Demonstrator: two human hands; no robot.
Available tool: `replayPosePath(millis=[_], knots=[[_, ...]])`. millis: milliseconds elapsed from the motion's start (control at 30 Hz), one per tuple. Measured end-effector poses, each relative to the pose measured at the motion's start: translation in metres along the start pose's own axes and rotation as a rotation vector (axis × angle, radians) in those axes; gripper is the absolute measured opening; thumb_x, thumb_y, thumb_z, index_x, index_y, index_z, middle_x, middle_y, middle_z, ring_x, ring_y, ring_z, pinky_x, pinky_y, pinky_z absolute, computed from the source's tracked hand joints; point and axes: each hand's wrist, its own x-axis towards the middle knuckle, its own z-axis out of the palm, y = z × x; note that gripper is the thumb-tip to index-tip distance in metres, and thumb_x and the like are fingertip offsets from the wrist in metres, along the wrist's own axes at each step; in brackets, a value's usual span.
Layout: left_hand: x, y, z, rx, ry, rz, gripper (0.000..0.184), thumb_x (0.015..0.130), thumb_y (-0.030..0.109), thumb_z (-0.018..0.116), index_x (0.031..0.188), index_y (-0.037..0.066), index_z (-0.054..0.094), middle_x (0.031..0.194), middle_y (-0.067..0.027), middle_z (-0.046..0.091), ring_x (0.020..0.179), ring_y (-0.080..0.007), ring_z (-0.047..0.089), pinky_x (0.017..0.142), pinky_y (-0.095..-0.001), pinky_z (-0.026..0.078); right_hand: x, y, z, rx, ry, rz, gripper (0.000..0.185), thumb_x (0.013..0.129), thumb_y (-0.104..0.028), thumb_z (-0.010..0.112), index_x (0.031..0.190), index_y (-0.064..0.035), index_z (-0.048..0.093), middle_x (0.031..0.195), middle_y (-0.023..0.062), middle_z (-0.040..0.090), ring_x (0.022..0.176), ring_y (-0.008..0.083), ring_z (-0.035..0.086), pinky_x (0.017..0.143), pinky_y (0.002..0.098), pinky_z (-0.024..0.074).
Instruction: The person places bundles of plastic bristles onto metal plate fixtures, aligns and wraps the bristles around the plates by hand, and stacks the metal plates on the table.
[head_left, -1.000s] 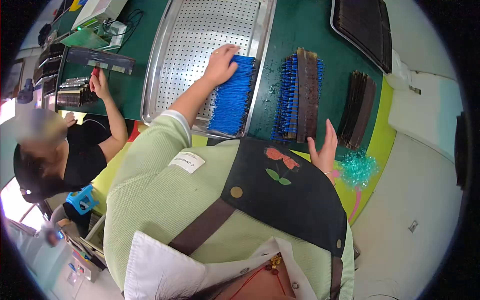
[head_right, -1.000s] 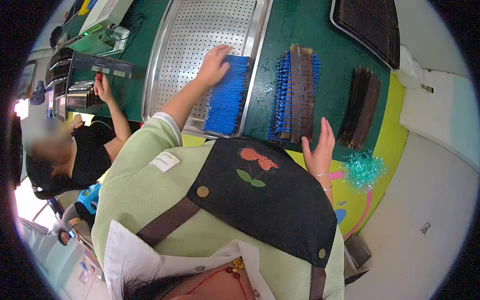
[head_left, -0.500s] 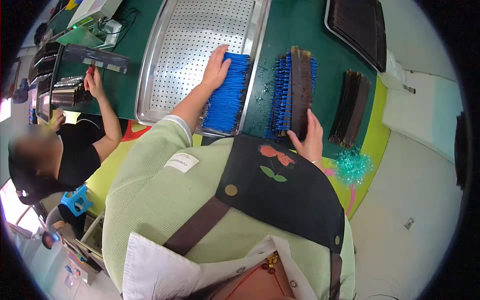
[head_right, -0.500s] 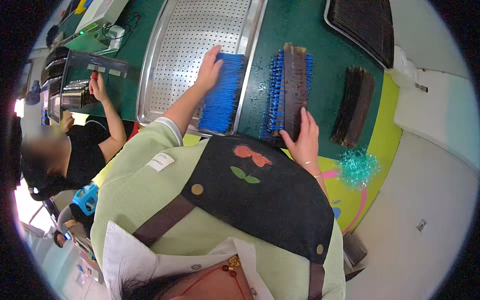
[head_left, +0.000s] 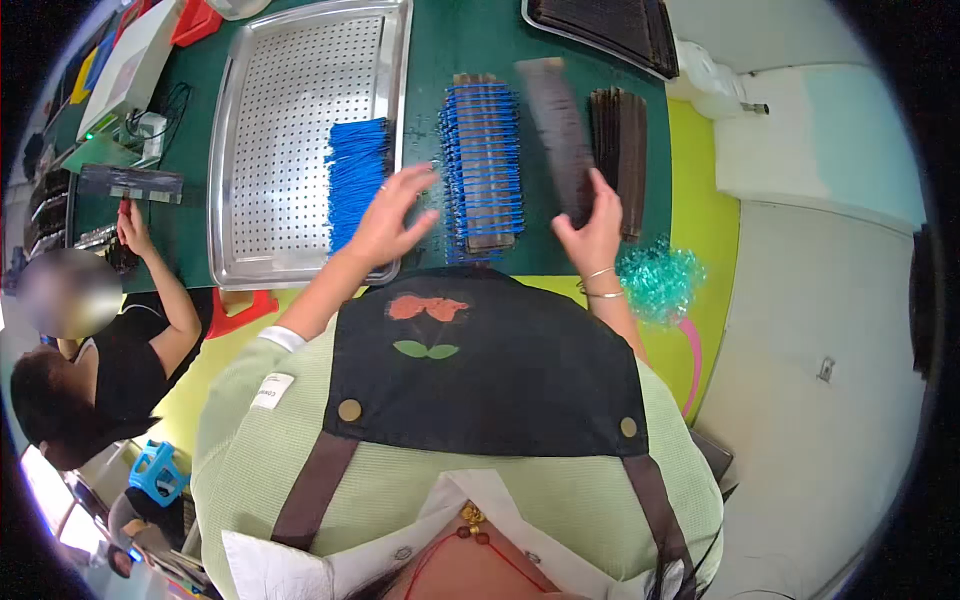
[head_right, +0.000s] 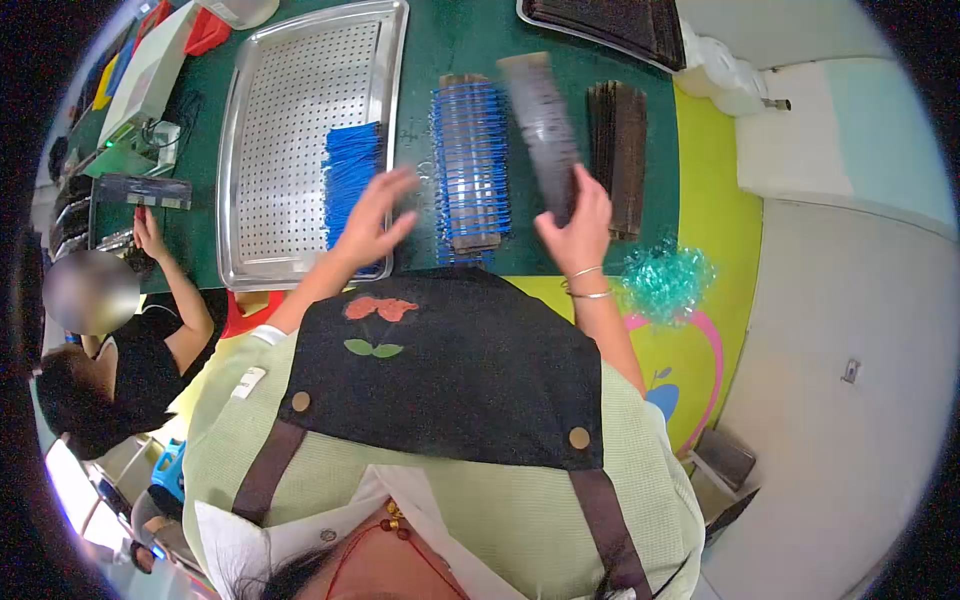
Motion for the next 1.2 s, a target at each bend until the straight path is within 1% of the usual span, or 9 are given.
replayPosePath(millis=[167, 333, 467, 567, 600, 900, 1000, 1067, 1200], knots=[[0.006, 0.024, 0.036, 0.041, -0.124, 0.187, 0.052, 0.077, 0.024, 0.067, 0.123, 0.007, 0.05, 0.128, -0.0191, 0.046, 0.119, -0.0371, 0.045, 0.098, -0.0455, 0.038, 0.002, 0.072, -0.026, -0.027, 0.217, 0.223, 0.07, 0.067, -0.018, 0.071, 0.13, -0.0019, 0.044, 0.12, 0.0195, 0.052, 0.11, 0.0339, 0.051, 0.097, 0.0404, 0.0389], [0.012, 0.016, 0.055, -0.013, -0.172, 0.263, 0.058, 0.069, 0.03, 0.071, 0.117, 0.005, 0.052, 0.121, -0.0216, 0.048, 0.114, -0.0387, 0.046, 0.095, -0.0489, 0.038, -0.005, 0.078, -0.029, 0.076, 0.148, 0.273, 0.071, 0.069, -0.018, 0.074, 0.129, 0.0042, 0.044, 0.126, 0.0228, 0.05, 0.115, 0.0347, 0.05, 0.102, 0.0406, 0.0363], [0.013, -0.008, 0.075, 0.172, -0.042, 0.424, 0.054, 0.067, 0.038, 0.072, 0.108, 0.007, 0.056, 0.114, -0.0156, 0.053, 0.11, -0.0334, 0.051, 0.081, -0.0455, 0.046, -0.015, 0.141, 0.0, 0.063, 0.102, -0.047, 0.062, 0.084, -0.023, 0.064, 0.132, 0.0078, 0.038, 0.128, 0.0271, 0.046, 0.116, 0.0375, 0.048, 0.1, 0.0418, 0.0381], [0.004, -0.035, 0.093, 0.365, 0.068, 0.438, 0.041, 0.077, 0.033, 0.064, 0.11, 0.011, 0.057, 0.116, -0.0138, 0.053, 0.113, -0.0322, 0.05, 0.084, -0.0471, 0.045, -0.017, 0.203, 0.039, -0.123, 0.106, 0.061, 0.059, 0.083, -0.024, 0.065, 0.129, 0.0039, 0.043, 0.125, 0.0228, 0.049, 0.111, 0.0334, 0.052, 0.098, 0.0398, 0.04], [0.003, -0.038, 0.096, 0.382, 0.068, 0.443, 0.036, 0.081, 0.03, 0.059, 0.112, 0.013, 0.056, 0.118, -0.0132, 0.052, 0.115, -0.0318, 0.049, 0.086, -0.0483, 0.044, -0.008, 0.207, 0.049, 0.019, 0.396, -0.392, 0.054, 0.083, -0.031, 0.065, 0.124, 0.0013, 0.049, 0.119, 0.0232, 0.052, 0.107, 0.0337, 0.053, 0.092, 0.0415, 0.0431], [0.025, -0.044, 0.124, 0.409, 0.181, 0.417, 0.031, 0.091, 0.021, 0.047, 0.12, 0.013, 0.053, 0.127, -0.0161, 0.048, 0.122, -0.0339, 0.045, 0.095, -0.0539, 0.037, 0.052, 0.11, -0.023, -0.303, 0.593, -0.566, 0.044, 0.089, -0.032, 0.059, 0.118, 0.0006, 0.054, 0.108, 0.0246, 0.056, 0.099, 0.0338, 0.054, 0.084, 0.042, 0.0459], [0.032, -0.056, 0.141, 0.606, 0.482, 0.471, 0.032, 0.093, 0.019, 0.045, 0.124, 0.011, 0.05, 0.133, -0.0176, 0.044, 0.127, -0.0357, 0.041, 0.097, -0.0549, 0.036, 0.116, 0.016, -0.037, 0.205, -0.33, -0.494, 0.049, 0.085, -0.026, 0.064, 0.125, -0.0011, 0.05, 0.114, 0.0195, 0.057, 0.103, 0.0317, 0.057, 0.09, 0.0411, 0.0446], [0.032, -0.056, 0.139, 0.599, 0.457, 0.458, 0.033, 0.093, 0.019, 0.044, 0.124, 0.011, 0.049, 0.134, -0.0178, 0.044, 0.128, -0.0359, 0.04, 0.098, -0.0555, 0.034, 0.163, 0.051, 0.05, 0.419, -0.417, -0.316, 0.046, 0.086, -0.018, 0.061, 0.125, 0.0033, 0.047, 0.12, 0.0205, 0.053, 0.107, 0.0317, 0.054, 0.093, 0.037, 0.0426], [0.028, -0.056, 0.138, 0.65, 0.399, 0.45, 0.034, 0.094, 0.02, 0.043, 0.127, 0.011, 0.046, 0.138, -0.0184, 0.041, 0.13, -0.036, 0.038, 0.101, -0.0574, 0.029, 0.223, -0.025, 0.113, 0.231, -0.541, -0.682, 0.028, 0.085, -0.009, 0.059, 0.111, 0.0012, 0.056, 0.109, 0.0157, 0.058, 0.102, 0.0271, 0.057, 0.089, 0.0362, 0.0462]])
